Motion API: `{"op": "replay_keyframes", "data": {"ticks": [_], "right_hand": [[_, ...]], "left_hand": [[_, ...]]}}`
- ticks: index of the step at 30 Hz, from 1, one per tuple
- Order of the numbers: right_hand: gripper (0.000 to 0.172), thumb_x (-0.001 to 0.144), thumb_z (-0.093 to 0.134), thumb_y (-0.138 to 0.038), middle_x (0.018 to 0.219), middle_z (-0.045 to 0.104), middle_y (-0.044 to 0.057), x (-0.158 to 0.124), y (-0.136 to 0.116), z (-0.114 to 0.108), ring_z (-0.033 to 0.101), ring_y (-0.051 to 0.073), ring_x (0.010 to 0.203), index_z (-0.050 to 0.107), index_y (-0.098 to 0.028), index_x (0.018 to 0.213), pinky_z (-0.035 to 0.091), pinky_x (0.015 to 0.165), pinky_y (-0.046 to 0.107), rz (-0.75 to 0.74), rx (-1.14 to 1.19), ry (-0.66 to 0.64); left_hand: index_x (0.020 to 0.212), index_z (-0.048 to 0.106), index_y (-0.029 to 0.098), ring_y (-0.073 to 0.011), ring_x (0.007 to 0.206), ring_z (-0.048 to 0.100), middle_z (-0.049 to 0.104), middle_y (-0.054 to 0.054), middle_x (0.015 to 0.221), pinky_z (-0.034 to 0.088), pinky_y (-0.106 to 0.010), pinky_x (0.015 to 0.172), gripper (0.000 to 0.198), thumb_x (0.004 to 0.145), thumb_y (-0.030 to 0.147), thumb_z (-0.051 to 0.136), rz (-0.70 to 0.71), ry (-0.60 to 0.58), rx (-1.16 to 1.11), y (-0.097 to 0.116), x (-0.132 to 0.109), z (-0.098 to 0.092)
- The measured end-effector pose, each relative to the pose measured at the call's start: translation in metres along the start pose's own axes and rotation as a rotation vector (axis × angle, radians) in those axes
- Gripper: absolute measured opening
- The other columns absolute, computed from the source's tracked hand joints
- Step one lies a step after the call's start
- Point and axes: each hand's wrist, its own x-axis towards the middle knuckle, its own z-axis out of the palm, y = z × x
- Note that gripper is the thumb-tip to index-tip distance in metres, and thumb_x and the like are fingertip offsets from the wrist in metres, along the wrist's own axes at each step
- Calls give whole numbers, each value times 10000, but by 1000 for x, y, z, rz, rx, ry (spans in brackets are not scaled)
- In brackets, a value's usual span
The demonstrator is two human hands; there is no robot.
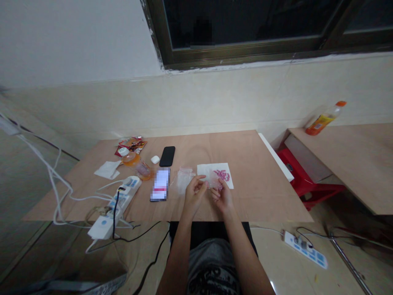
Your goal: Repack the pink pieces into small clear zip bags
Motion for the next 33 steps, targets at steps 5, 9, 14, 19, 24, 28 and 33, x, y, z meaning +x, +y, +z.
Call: {"op": "replay_keyframes", "data": {"ticks": [5,9,14,19,24,28,33], "right_hand": [[297,758,641,-364,412,344,-107,1,3,0,226,19,319,435,-201,622,170,306,130,6,-42,9],[239,762,627,-348,404,337,-108,3,7,1,216,21,313,487,-192,646,165,302,134,3,-8,48],[193,758,624,-349,406,347,-110,5,12,0,215,23,309,537,-186,703,165,298,134,-5,19,60],[233,750,639,-374,420,361,-117,8,16,-1,201,18,303,497,-198,692,170,297,138,-71,-26,62],[308,721,659,-393,427,355,-126,10,15,-4,200,15,305,423,-210,649,167,299,138,-92,3,112],[363,732,655,-382,416,325,-131,11,14,-9,193,22,302,348,-220,624,169,293,140,-89,14,94],[322,779,605,-321,424,304,-131,11,15,-12,191,25,308,334,-221,638,162,293,139,-74,109,121]], "left_hand": [[1032,589,184,-144,726,617,647,-5,751,452,-240,671,316,762,340,635,-6,-6,88,-2,0,0],[1016,593,183,-133,715,608,641,1,747,444,-224,656,265,763,262,601,13,-1,82,0,-1,0],[992,590,179,-115,671,577,605,21,703,427,-208,635,238,756,208,572,35,22,86,4,-2,1],[981,586,176,-112,660,568,591,28,685,422,-210,640,232,751,185,556,35,26,85,6,-2,2],[970,587,170,-107,648,548,569,31,676,412,-209,632,235,738,169,555,42,27,58,6,-1,2],[958,587,168,-102,639,532,556,36,661,404,-207,634,226,733,168,558,47,39,36,7,0,1],[940,588,169,-98,613,516,538,43,639,399,-202,611,217,725,185,570,48,80,7,6,1,0]]}}
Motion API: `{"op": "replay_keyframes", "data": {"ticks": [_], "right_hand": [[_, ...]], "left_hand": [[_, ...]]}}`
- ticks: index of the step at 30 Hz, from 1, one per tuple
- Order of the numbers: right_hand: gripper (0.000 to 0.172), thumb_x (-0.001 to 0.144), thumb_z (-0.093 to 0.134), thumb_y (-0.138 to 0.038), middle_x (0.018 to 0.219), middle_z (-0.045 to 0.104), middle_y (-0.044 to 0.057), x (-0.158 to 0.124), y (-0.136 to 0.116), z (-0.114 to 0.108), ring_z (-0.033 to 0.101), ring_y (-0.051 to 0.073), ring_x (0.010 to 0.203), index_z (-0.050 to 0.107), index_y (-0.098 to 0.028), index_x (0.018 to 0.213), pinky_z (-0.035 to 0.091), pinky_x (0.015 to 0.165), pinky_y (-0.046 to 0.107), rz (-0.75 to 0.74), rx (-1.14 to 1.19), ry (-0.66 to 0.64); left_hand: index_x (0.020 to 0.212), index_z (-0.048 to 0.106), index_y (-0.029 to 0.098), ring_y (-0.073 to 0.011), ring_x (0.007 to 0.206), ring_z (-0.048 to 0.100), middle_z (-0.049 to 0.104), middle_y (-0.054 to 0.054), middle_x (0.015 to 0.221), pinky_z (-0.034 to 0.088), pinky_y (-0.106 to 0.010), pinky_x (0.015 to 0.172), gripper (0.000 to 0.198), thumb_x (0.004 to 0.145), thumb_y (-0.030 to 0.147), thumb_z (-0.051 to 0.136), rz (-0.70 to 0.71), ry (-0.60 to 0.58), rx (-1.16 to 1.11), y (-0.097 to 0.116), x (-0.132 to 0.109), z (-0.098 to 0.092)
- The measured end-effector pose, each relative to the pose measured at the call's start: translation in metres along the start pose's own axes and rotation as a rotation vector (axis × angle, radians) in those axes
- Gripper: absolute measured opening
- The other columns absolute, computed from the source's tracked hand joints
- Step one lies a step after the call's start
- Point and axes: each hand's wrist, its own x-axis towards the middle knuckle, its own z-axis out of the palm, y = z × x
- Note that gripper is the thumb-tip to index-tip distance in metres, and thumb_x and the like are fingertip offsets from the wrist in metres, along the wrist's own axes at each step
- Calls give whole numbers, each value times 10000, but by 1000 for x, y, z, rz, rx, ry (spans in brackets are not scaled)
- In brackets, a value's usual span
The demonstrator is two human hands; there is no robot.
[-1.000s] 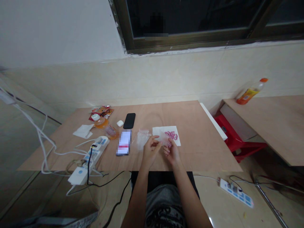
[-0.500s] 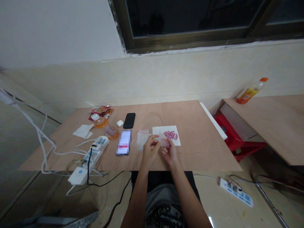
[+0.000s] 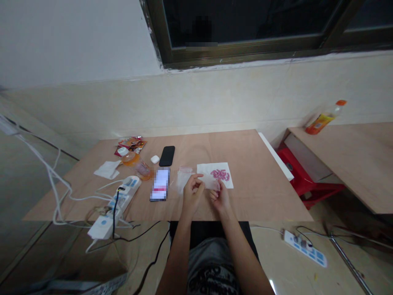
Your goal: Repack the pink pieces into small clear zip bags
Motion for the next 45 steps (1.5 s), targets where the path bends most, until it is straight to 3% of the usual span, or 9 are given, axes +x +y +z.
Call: {"op": "replay_keyframes", "data": {"ticks": [5,9,13,17,19,24,30,37,45], "right_hand": [[356,821,563,-357,433,255,-127,-2,-1,-1,153,30,324,302,-222,620,132,300,143,8,-41,-34],[410,823,570,-407,438,235,-126,3,-5,-5,108,33,341,282,-220,600,105,308,155,-87,-198,-4],[448,814,557,-502,444,228,-114,15,-22,-12,134,53,363,282,-231,587,115,326,195,-328,-525,126],[492,816,485,-606,475,346,-64,32,-54,-17,307,78,436,343,-217,549,242,414,214,-652,-1018,243],[530,827,406,-656,489,409,-36,43,-70,-18,380,102,475,380,-207,547,271,451,225,-720,-1247,234],[616,902,252,-620,571,576,44,63,-90,-15,511,142,537,547,-161,615,283,496,236,-716,-1783,237],[554,970,235,-487,768,694,89,65,-89,-5,597,151,644,674,-176,839,271,539,236,-662,-2258,322],[550,988,198,-462,901,704,94,63,-84,-2,628,156,754,673,-193,925,322,604,233,-577,-2460,319],[474,982,257,-433,947,689,92,63,-82,0,625,159,789,661,-190,942,357,637,232,-563,-2508,273]], "left_hand": [[941,592,167,-99,632,537,562,38,657,416,-205,637,220,723,191,572,10,58,-32,-3,2,-3],[934,607,166,-112,674,575,601,23,699,440,-211,659,216,726,221,592,37,147,-52,-9,4,-9],[920,651,162,-144,776,623,667,-22,821,481,-240,713,205,764,274,579,58,251,-25,-18,6,-19],[929,698,170,-177,909,641,698,-48,944,497,-294,843,232,777,299,579,73,363,40,-25,9,-29],[917,709,164,-191,921,650,708,-58,947,505,-314,863,244,756,313,603,48,421,4,-27,11,-31],[929,704,136,-229,974,656,709,-102,1012,511,-364,903,304,704,339,673,-22,472,-149,-33,14,-33],[1051,666,151,-243,1111,601,662,-114,1145,433,-413,1030,382,738,370,676,60,430,-41,-53,12,-40],[1120,644,180,-241,1130,588,636,-107,1196,456,-418,1010,382,784,364,635,117,342,104,-88,8,-42],[1077,653,152,-250,1088,606,650,-131,1158,523,-392,889,359,771,335,611,-8,355,145,-95,-7,-40]]}}
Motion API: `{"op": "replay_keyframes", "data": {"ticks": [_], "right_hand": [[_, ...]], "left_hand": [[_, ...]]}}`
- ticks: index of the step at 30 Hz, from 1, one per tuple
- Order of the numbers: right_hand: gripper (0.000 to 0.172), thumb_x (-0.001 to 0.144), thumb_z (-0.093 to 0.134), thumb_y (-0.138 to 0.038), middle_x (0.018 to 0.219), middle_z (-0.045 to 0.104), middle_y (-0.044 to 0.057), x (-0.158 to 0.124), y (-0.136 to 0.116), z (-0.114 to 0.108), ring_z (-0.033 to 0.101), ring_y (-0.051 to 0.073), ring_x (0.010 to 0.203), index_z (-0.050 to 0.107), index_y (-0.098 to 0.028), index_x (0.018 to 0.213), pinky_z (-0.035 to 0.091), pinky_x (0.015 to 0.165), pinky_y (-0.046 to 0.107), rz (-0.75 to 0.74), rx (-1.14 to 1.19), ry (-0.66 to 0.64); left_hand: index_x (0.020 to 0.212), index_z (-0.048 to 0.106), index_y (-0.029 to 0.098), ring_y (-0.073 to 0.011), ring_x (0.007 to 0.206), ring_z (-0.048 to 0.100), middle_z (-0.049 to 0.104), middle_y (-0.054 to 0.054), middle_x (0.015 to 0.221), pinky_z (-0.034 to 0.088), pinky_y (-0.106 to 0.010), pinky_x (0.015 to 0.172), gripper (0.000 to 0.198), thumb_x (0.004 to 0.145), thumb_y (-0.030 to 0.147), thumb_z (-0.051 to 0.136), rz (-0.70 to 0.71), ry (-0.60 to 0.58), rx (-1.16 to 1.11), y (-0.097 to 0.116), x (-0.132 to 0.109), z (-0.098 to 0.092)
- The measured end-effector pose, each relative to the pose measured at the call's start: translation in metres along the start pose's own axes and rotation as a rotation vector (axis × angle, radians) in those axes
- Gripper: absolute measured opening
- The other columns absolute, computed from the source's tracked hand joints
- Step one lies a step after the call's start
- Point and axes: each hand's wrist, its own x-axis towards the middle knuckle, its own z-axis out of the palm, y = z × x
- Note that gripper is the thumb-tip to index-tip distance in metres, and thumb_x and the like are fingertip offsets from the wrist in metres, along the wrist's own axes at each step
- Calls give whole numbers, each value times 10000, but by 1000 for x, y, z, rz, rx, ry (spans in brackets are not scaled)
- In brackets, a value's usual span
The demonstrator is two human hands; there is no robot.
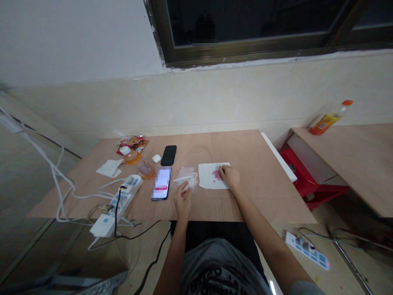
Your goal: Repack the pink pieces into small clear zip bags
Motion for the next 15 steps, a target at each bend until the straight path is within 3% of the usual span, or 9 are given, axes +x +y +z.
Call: {"op": "replay_keyframes", "data": {"ticks": [6,9,12,15], "right_hand": [[408,968,308,-409,964,673,93,0,0,2,619,159,789,648,-185,960,360,631,237,16,-6,25],[399,966,308,-401,958,664,95,0,0,3,613,158,775,641,-180,967,361,630,238,10,-14,24],[385,967,310,-391,955,659,93,0,0,3,612,156,767,630,-176,965,358,623,238,-3,-24,35],[377,970,307,-387,969,652,89,0,-1,2,613,156,773,620,-177,978,360,622,238,-4,-31,31]], "left_hand": [[1052,654,154,-223,921,667,689,-129,1054,541,-344,762,348,727,277,624,-74,-56,58,-12,-5,-11],[1000,659,148,-181,752,663,705,-88,887,521,-291,659,317,710,272,623,-60,-86,117,-19,-5,-16],[976,650,152,-137,566,579,610,2,640,469,-250,549,295,750,331,592,-41,-102,208,-19,-3,-21],[986,636,169,-148,586,553,555,14,643,475,-277,589,321,806,419,544,65,-47,380,-8,8,-23]]}}
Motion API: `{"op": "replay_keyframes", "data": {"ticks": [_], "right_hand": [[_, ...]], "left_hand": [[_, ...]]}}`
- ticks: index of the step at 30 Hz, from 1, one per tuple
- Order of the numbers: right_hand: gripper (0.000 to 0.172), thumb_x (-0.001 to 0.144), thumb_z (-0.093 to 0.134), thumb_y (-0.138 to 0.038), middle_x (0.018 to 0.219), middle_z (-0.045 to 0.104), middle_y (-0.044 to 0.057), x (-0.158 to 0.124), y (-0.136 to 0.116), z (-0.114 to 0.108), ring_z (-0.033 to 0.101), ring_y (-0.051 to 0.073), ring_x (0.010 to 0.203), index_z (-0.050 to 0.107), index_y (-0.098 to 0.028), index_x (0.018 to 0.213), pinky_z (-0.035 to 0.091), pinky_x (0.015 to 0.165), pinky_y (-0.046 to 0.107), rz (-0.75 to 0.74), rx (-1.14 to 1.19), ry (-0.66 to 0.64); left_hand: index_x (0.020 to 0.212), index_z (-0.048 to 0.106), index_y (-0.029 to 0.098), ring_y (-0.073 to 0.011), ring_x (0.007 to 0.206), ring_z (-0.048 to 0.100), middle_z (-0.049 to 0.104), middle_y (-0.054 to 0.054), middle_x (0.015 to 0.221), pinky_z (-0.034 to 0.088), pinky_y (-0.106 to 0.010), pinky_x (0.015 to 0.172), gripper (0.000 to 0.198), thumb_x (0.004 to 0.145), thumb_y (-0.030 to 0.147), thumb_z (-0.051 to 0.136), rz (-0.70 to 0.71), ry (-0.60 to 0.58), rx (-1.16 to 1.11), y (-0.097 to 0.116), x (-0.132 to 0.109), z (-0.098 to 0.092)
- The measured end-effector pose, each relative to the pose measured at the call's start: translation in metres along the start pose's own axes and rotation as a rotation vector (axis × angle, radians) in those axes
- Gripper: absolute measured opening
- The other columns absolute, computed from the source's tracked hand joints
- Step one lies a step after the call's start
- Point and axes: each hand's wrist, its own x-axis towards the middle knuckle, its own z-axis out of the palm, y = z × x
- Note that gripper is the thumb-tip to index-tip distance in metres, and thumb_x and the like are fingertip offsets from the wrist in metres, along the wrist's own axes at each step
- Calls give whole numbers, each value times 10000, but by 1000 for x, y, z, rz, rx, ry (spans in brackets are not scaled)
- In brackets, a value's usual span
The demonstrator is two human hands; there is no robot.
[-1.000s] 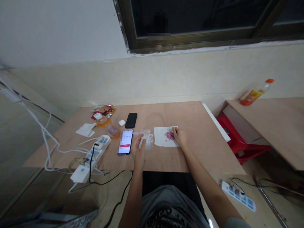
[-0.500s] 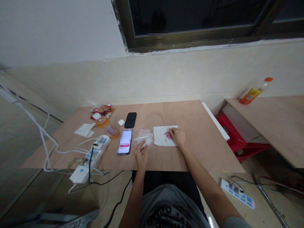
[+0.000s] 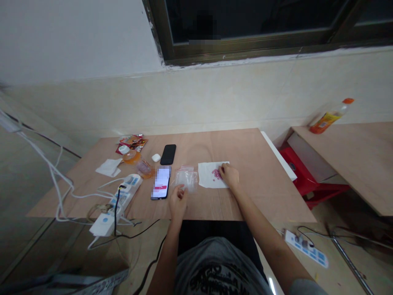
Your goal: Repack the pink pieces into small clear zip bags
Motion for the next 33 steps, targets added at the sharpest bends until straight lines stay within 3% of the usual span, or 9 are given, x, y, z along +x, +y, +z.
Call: {"op": "replay_keyframes", "data": {"ticks": [2,4,7,9,12,18,25,33], "right_hand": [[378,972,304,-391,985,644,89,0,0,0,613,157,783,615,-178,994,364,627,238,2,-2,-5],[377,974,303,-390,1000,638,90,0,-1,-1,613,158,789,613,-178,1002,367,630,239,0,-3,-6],[368,974,307,-387,1001,635,91,-1,-1,-2,612,158,779,608,-179,1002,364,621,241,-5,-3,-8],[362,973,309,-388,1001,632,88,-1,-1,-2,611,157,779,605,-182,998,360,611,240,-10,-3,-1],[361,974,307,-390,1008,626,83,-2,-1,-2,611,155,783,604,-186,989,356,604,235,-16,-7,15],[364,973,299,-392,1036,608,79,-3,-2,-2,610,149,771,602,-194,1005,361,593,238,-11,-19,26],[377,974,292,-407,1039,601,74,-3,-3,-4,620,150,767,608,-202,998,356,577,239,5,-28,16],[420,983,262,-413,1083,582,100,-4,-4,-7,618,154,803,614,-194,1047,384,629,243,18,-26,-25]], "left_hand": [[1053,620,177,-203,798,598,618,-52,854,494,-352,756,360,827,442,528,108,93,178,9,13,-2],[1190,564,180,-277,1071,547,590,-125,1130,436,-432,931,475,813,471,560,224,108,336,17,29,1],[1343,438,167,-364,1240,429,442,-203,1363,379,-504,984,732,748,550,626,277,41,502,23,50,10],[1378,392,172,-384,1291,378,382,-218,1419,361,-513,994,792,736,568,634,306,-42,551,25,61,18],[1378,388,184,-383,1319,355,357,-215,1447,349,-503,1003,763,749,540,633,309,-107,583,23,71,28],[1345,428,178,-338,1265,424,467,-188,1357,347,-476,1011,637,804,474,584,302,-109,564,13,79,37],[1290,505,170,-320,1199,443,460,-179,1304,364,-464,993,524,852,458,522,359,-24,478,6,80,38],[1243,532,161,-324,1191,417,431,-180,1285,340,-485,1008,434,867,375,502,358,76,429,16,76,29]]}}
